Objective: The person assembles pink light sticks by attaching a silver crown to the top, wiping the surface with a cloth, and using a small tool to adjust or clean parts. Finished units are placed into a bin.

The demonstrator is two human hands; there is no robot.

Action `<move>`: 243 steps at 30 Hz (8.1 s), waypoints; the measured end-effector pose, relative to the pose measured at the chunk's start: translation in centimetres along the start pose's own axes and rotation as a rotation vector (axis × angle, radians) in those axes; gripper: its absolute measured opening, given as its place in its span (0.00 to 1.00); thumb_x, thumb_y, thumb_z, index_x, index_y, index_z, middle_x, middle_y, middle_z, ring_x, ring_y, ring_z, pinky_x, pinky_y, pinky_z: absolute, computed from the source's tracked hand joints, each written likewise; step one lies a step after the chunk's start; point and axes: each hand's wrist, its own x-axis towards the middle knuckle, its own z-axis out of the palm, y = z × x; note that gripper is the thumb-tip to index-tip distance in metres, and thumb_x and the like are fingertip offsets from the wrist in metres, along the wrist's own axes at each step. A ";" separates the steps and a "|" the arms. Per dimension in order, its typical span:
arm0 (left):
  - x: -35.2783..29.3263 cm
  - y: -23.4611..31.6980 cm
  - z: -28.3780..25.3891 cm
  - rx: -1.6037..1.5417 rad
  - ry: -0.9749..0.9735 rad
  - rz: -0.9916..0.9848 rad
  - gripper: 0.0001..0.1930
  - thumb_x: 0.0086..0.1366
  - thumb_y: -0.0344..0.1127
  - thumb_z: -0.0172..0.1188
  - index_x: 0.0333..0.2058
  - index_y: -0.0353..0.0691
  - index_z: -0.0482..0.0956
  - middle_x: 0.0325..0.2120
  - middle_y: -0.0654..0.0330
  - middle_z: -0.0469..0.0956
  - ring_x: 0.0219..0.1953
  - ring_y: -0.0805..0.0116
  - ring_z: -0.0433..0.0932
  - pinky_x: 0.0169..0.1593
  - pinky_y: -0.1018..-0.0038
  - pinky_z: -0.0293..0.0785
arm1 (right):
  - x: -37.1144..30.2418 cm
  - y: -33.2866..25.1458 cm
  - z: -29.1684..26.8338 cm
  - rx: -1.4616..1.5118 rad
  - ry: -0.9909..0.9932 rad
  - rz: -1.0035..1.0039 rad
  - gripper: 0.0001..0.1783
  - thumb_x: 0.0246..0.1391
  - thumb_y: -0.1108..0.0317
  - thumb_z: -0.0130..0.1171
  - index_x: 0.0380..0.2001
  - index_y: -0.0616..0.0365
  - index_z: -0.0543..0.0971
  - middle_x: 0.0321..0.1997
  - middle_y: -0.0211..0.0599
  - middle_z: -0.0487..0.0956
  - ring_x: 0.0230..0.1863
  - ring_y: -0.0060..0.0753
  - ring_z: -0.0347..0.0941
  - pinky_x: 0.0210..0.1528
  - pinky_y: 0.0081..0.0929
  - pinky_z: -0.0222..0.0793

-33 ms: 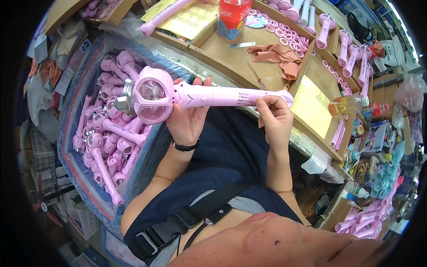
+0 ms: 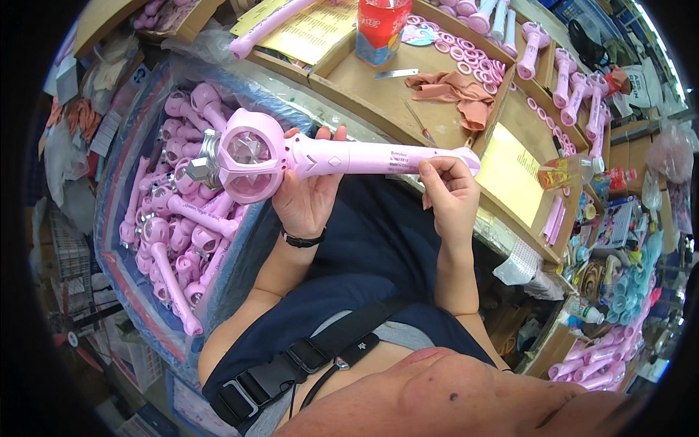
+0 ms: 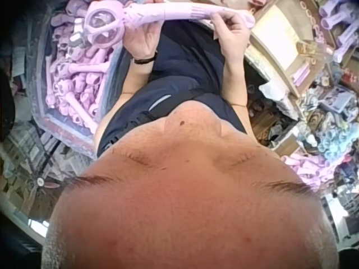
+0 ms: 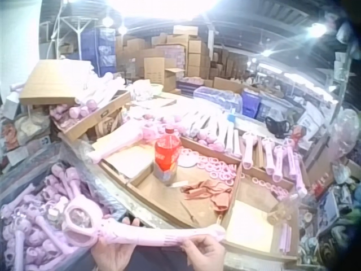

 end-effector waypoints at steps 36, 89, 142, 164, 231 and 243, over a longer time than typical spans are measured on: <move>6.9 -5.1 -0.2 -0.095 -0.201 -0.602 0.36 0.67 0.62 0.35 0.58 0.34 0.62 0.45 0.45 0.75 0.49 0.49 0.73 0.58 0.52 0.61 | -4.4 4.1 1.8 0.087 -0.560 0.155 0.24 0.45 0.72 0.65 0.47 0.62 0.70 0.35 0.31 0.77 0.36 0.18 0.73 0.41 0.20 0.69; 5.0 -0.8 3.5 0.635 0.301 0.288 0.19 0.66 0.36 0.54 0.50 0.39 0.58 0.41 0.54 0.72 0.33 0.70 0.75 0.37 0.71 0.78 | -2.4 4.1 2.5 0.479 -0.645 0.570 0.40 0.60 0.34 0.25 0.40 0.63 0.71 0.23 0.45 0.79 0.26 0.37 0.79 0.23 0.21 0.72; 1.4 -5.3 -1.2 0.888 -0.165 -0.417 0.31 0.63 0.25 0.53 0.63 0.38 0.52 0.56 0.50 0.66 0.59 0.63 0.64 0.61 0.70 0.58 | -1.0 6.4 -4.3 0.251 -0.293 0.327 0.23 0.37 0.75 0.61 0.41 0.59 0.69 0.33 0.35 0.74 0.36 0.29 0.74 0.42 0.29 0.71; 2.8 -5.0 -4.9 -0.071 -0.421 -0.845 0.42 0.49 0.30 0.70 0.60 0.36 0.56 0.53 0.44 0.69 0.54 0.46 0.71 0.56 0.53 0.67 | -6.4 9.2 -6.9 0.048 -0.814 0.692 0.21 0.34 0.78 0.62 0.36 0.57 0.71 0.30 0.30 0.73 0.31 0.21 0.69 0.31 0.18 0.66; 3.5 -3.0 -5.9 0.298 0.075 -0.965 0.44 0.54 0.73 0.45 0.48 0.31 0.69 0.28 0.46 0.78 0.23 0.61 0.81 0.25 0.73 0.79 | 15.2 2.6 -9.2 -1.492 -0.022 -0.693 0.07 0.49 0.66 0.59 0.31 0.56 0.78 0.32 0.39 0.76 0.36 0.44 0.73 0.39 0.38 0.68; 3.3 -3.2 -6.7 0.218 0.071 -0.964 0.44 0.54 0.73 0.45 0.49 0.32 0.68 0.29 0.45 0.78 0.23 0.59 0.80 0.26 0.71 0.79 | 24.8 2.4 -11.5 -1.256 -0.202 -0.322 0.17 0.49 0.55 0.57 0.37 0.55 0.81 0.38 0.40 0.80 0.44 0.45 0.74 0.47 0.34 0.69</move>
